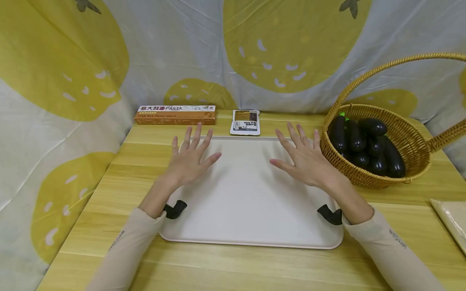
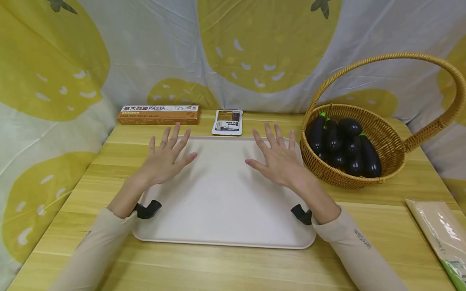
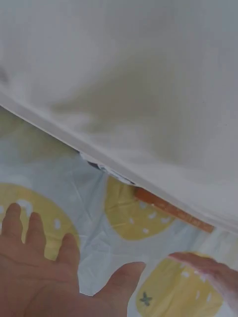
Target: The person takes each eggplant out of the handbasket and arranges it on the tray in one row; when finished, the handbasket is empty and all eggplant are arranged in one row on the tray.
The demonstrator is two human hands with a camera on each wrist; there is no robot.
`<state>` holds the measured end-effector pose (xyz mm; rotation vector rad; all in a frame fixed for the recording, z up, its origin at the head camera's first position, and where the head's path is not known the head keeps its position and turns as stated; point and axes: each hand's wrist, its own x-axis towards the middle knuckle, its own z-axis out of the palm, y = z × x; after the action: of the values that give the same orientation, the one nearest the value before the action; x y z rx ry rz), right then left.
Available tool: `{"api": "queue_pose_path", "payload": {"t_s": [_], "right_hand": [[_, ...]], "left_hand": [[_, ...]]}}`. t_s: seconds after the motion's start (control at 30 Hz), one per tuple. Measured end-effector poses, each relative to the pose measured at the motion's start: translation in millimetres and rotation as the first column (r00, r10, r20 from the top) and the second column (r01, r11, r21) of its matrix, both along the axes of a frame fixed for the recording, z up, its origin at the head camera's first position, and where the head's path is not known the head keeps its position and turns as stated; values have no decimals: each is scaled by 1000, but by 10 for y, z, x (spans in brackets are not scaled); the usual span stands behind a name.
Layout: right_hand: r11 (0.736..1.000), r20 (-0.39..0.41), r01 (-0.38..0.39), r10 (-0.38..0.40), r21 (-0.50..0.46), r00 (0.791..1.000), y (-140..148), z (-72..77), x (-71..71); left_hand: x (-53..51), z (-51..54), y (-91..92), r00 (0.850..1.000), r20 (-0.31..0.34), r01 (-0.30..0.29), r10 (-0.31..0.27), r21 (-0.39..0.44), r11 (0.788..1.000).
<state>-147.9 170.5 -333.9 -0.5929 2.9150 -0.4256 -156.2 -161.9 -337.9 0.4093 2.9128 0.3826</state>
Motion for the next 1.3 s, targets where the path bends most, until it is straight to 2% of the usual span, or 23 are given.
{"api": "queue_pose_path", "payload": {"t_s": [0.27, 0.53, 0.63, 0.77, 0.9, 1.03, 1.3], "right_hand": [[1000, 15, -11, 11, -16, 1000, 40, 28, 22], [1000, 25, -26, 26, -11, 999, 74, 67, 58], [999, 31, -32, 32, -22, 999, 89, 93, 82], [999, 42, -39, 41, -38, 998, 108, 137, 118], [998, 54, -39, 42, -48, 998, 134, 169, 163], [997, 63, -47, 51, -57, 997, 165, 198, 212], [995, 93, -44, 52, -91, 994, 313, 308, 313]], "left_hand": [[-38, 79, -384, 996, 90, 10, -14, 42, 999], [-117, 11, -750, 980, 193, 25, -47, 115, 993], [-151, -23, -881, 966, 247, 38, -78, 165, 986], [-196, -69, -1025, 938, 321, 56, -132, 234, 971], [-233, -113, -1131, 914, 371, 67, -163, 259, 964], [-251, -156, -1204, 899, 399, 77, -180, 262, 962], [-278, -194, -1299, 870, 418, 123, -261, 329, 936]]}}
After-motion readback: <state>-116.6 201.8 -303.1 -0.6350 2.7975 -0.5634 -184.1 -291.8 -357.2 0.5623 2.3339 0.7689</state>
